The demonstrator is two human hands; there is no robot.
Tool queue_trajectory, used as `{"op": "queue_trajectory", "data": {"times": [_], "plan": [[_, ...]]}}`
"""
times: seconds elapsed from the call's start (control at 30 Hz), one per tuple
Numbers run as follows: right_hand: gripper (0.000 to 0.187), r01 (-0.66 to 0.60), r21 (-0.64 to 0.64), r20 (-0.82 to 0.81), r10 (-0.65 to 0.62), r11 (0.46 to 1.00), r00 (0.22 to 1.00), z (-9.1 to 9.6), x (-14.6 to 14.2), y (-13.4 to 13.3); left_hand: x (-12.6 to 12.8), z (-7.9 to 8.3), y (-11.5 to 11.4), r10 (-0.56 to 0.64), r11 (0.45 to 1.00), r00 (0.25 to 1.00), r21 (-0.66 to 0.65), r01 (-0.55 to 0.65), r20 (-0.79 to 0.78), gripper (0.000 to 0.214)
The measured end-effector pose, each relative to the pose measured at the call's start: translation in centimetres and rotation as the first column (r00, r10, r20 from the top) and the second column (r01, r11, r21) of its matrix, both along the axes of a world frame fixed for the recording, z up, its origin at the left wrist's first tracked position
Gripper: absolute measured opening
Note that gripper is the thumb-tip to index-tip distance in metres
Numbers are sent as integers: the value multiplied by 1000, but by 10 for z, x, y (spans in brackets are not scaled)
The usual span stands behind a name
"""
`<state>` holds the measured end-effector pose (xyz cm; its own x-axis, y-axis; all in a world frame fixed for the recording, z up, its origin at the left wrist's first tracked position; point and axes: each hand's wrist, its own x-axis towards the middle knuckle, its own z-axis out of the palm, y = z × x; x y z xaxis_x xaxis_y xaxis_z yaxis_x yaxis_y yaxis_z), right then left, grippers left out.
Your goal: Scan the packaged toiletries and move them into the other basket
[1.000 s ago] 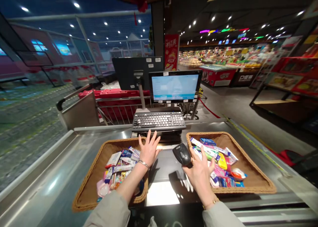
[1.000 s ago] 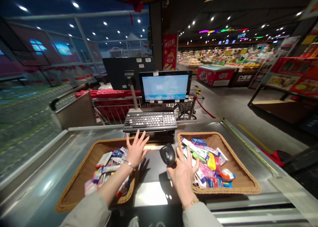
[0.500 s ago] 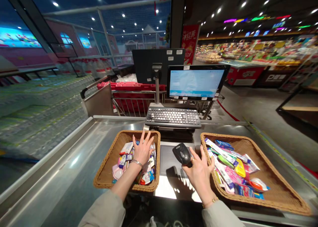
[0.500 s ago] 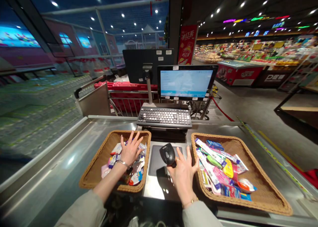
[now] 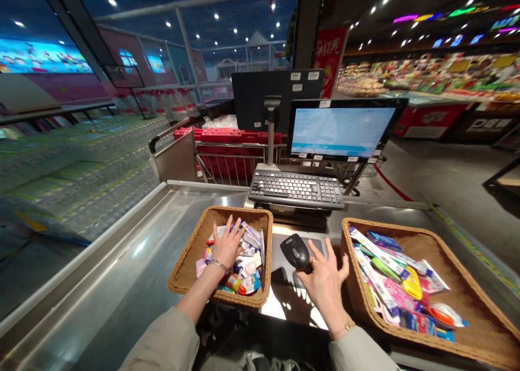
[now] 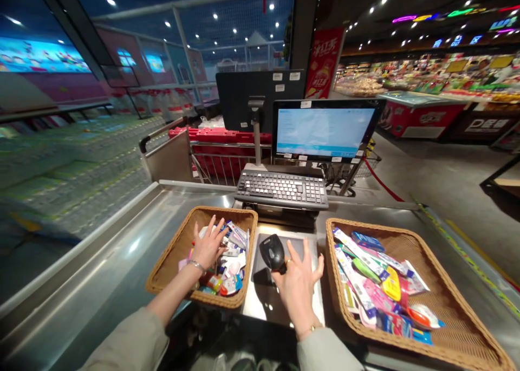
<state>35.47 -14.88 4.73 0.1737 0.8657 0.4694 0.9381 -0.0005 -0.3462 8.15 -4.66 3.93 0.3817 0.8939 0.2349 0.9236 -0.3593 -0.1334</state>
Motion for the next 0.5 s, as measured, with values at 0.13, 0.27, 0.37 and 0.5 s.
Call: {"op": "queue_trajectory", "data": {"times": [0.13,0.27,0.37,0.5], "plan": [[10,-28,-1,-11,28,1000,1000,0,-8,3,-12,-8,3,-39,998,998,-52,36,-55,52],[11,-38,-4,-26,38,999,999,0,-14,5,-22,-22,10,-104,990,992,-100,96,-76,51],[13,-46,-15,-37,45,999,998,0,-17,7,-29,-33,17,-161,980,984,-132,149,-80,47],[13,-60,-25,-38,59,998,998,-1,-20,9,-34,-46,23,-233,957,968,-201,211,-96,43]]}}
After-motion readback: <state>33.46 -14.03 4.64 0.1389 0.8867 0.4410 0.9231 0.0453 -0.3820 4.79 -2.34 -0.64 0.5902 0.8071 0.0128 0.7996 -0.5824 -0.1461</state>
